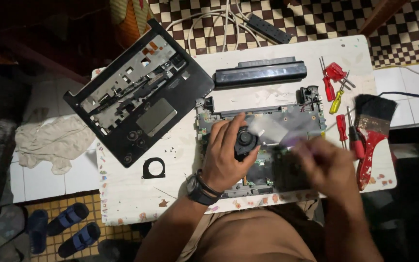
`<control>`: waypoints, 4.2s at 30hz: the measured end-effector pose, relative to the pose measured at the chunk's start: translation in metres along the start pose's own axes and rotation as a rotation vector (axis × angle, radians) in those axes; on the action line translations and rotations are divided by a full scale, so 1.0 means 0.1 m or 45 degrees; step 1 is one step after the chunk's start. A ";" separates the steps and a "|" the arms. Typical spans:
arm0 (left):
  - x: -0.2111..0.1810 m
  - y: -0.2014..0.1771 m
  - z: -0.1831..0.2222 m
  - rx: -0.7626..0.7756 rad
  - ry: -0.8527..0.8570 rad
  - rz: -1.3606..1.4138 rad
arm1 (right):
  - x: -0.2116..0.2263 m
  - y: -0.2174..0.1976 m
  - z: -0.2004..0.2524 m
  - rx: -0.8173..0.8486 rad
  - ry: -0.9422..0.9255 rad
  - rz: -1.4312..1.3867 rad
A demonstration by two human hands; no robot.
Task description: Cleaning a laptop fan with a toothbrush and reassembling it into the laptop chassis
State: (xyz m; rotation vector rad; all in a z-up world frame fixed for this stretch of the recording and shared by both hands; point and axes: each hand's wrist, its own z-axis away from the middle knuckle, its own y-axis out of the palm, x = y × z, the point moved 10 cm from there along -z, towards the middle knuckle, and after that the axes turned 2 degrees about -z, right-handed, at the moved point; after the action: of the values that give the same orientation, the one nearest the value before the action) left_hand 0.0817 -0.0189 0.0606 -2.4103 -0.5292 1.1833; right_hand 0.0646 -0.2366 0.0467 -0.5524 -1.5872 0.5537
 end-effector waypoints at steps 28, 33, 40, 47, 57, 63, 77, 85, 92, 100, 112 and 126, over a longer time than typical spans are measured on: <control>-0.10 -0.13 -0.15 -0.074 -0.028 0.030 | -0.65 -0.57 0.29 -0.479 0.160 0.237; -0.08 -0.13 -0.14 -0.089 -0.018 0.038 | -0.49 -0.50 0.24 -0.437 0.094 0.350; -0.08 -0.16 -0.14 -0.120 -0.050 0.058 | -0.65 -0.54 0.31 -0.561 -0.154 0.600; -0.08 -0.16 -0.14 -0.117 -0.041 0.074 | -0.76 -0.52 0.32 -0.560 -0.057 0.607; -0.05 -0.10 -0.10 -0.088 -0.019 0.112 | -0.80 -0.48 0.34 -0.608 -0.089 0.658; -0.03 -0.11 -0.08 -0.093 -0.059 0.122 | -0.61 -0.51 0.41 -0.641 -0.060 0.630; -0.42 -0.24 -0.07 -0.140 -0.032 0.332 | 0.38 0.27 0.17 -0.148 -0.446 -0.426; -0.37 -0.35 0.08 -0.215 -0.247 0.315 | 0.58 0.48 0.20 -0.089 -0.658 -0.503; -0.26 -0.40 0.18 -0.239 -0.274 0.278 | 0.70 0.53 0.12 -0.095 -0.687 -0.574; 0.03 -0.74 0.46 -0.185 -0.373 0.110 | 0.69 0.49 0.00 -0.156 -0.628 -0.567; 0.27 -1.64 0.97 -0.355 -0.707 -0.938 | 0.51 0.53 -0.04 -0.154 -0.464 -0.374; 0.46 -1.56 1.04 -0.251 -0.625 -0.995 | 0.42 0.60 -0.05 -0.058 -0.334 -0.469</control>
State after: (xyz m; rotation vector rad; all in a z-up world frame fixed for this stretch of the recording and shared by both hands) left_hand -0.0006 0.1558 0.0516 -1.7115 -1.6149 1.3546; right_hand 0.0678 -0.1635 0.0408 -0.2153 -1.9004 0.3200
